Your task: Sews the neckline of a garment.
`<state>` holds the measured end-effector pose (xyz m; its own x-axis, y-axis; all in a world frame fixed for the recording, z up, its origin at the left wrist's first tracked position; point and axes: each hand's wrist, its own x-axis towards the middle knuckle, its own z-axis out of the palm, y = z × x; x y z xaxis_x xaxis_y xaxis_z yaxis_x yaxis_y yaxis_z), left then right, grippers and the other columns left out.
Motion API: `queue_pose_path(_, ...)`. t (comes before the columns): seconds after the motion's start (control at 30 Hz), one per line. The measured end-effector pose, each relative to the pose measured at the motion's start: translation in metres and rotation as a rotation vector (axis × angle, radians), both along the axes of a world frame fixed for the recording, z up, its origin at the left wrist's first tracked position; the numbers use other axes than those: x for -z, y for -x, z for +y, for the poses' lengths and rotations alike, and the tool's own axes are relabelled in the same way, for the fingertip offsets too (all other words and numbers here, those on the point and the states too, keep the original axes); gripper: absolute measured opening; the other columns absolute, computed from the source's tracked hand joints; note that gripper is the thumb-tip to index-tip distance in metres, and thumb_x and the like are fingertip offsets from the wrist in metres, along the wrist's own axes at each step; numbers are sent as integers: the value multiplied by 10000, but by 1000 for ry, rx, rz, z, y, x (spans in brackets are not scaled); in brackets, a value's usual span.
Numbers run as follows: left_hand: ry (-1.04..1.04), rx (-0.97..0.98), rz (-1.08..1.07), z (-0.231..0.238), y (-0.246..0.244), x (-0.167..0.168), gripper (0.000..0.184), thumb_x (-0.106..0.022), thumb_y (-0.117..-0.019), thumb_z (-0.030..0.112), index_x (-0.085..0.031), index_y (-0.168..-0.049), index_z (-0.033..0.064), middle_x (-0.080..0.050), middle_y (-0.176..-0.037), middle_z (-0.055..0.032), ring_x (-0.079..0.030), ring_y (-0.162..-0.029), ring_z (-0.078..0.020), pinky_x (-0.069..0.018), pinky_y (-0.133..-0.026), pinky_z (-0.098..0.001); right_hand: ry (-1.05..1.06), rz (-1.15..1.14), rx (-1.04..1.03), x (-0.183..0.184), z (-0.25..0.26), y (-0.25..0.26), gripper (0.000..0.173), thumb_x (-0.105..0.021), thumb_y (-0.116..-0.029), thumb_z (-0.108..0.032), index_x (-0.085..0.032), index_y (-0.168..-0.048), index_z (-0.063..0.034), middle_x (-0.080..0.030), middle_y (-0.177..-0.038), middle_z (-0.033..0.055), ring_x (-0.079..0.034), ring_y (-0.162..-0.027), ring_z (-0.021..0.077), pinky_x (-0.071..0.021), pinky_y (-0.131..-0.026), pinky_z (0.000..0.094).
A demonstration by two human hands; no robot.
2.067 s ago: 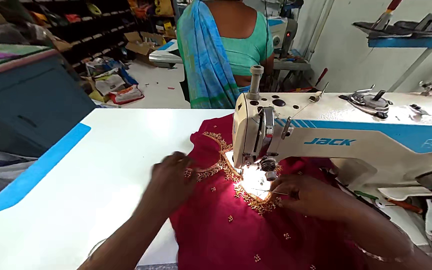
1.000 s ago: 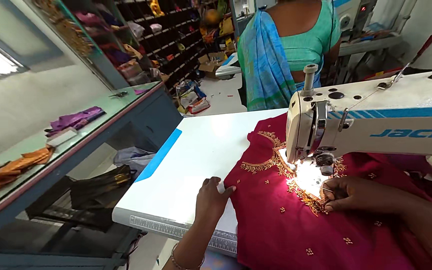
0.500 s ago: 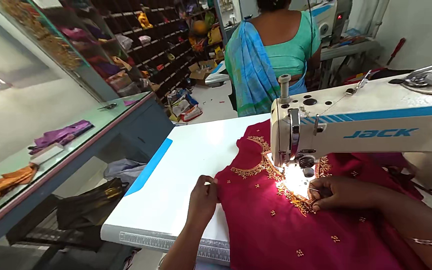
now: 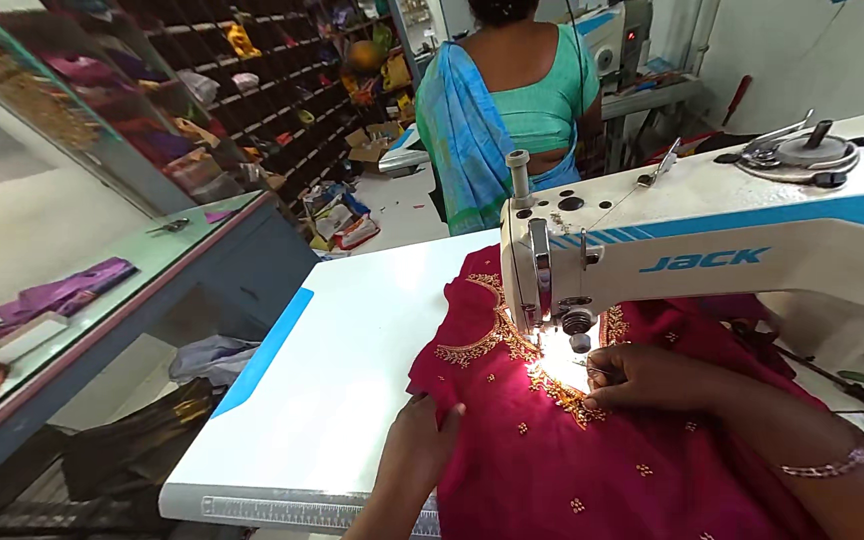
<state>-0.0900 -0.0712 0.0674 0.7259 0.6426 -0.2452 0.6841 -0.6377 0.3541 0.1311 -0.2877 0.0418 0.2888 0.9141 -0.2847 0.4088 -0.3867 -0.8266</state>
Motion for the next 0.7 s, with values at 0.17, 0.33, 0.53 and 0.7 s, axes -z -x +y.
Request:
queue_pose_path(0.17,-142,-6,-497,-2,-3,6,291,-552,-1058,196,-698,-933,-22,-680,-832,-120,-679,-806,-224,-548,-753,-438,-22,-44,5,-2,0,2,216,-746,-947,-237,-609,-886,-82,-564,-721,-19,-526,-656,65,-431,-632,251)
queue_pose_path(0.33,820,-483,-711,-10,-25,9,506,-344,-1097,439,-525,-1380,61,-654,-1201,-124,-649,-1094,-194,-536,-936,-419,-13,-53,37,0,1,4,224,-742,-953,-244,-613,-878,-76,-568,-718,-11,-533,-652,74,-445,-634,257)
queue_pose_path(0.53,316,-113,-85,-16,-28,9,467,-724,-941,425,-678,-905,-38,-646,-815,-117,-638,-799,-219,-519,-779,-431,19,-2,96,1,5,3,235,-755,-943,-237,-605,-861,-76,-565,-705,-4,-541,-635,78,-458,-625,259)
queue_pose_path(0.7,104,-94,57,-2,-35,7,473,-605,-1026,397,-652,-836,-33,-634,-822,-168,-654,-837,-298,-520,-787,-487,353,-239,68,-32,12,13,261,-712,-978,-294,-671,-1014,-39,-637,-849,79,-609,-797,192,-499,-766,407)
